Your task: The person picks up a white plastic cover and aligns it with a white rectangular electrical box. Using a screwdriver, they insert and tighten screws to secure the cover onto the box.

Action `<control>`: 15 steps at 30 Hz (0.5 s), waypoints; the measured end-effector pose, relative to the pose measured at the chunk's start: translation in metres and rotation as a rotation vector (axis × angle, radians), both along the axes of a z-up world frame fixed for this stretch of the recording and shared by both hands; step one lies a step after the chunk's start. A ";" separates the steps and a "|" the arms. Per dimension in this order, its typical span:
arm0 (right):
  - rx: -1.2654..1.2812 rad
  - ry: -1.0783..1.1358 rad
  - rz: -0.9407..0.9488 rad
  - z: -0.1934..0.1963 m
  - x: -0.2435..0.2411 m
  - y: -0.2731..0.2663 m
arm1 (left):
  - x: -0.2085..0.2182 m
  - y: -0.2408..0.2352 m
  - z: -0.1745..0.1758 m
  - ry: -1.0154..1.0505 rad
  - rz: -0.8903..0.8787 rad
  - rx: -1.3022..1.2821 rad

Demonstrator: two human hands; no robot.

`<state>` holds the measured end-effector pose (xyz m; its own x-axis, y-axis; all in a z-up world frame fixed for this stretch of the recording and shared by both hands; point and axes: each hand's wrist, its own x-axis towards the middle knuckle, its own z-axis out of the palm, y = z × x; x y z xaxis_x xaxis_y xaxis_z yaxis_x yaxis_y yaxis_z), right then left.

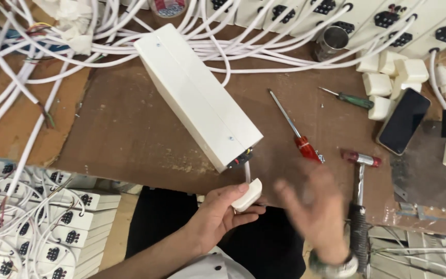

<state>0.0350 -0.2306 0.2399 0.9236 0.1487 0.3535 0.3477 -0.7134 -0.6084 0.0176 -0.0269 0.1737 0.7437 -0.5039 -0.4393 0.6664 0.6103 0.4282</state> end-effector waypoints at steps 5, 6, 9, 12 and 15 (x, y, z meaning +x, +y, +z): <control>-0.437 -0.128 -0.238 -0.027 0.049 -0.033 | -0.004 -0.004 -0.003 0.114 0.007 -0.004; -0.533 -0.058 -0.250 -0.041 0.061 -0.039 | -0.005 -0.005 -0.001 0.068 -0.002 0.002; -0.701 0.143 -0.305 -0.071 0.082 -0.056 | -0.009 -0.006 -0.004 -0.010 0.027 -0.007; -0.702 0.004 -0.250 -0.057 0.082 -0.035 | -0.017 0.004 -0.010 -0.020 0.074 -0.030; -0.570 -0.297 -0.103 -0.028 0.075 -0.042 | -0.015 0.005 -0.038 -0.003 0.055 -0.086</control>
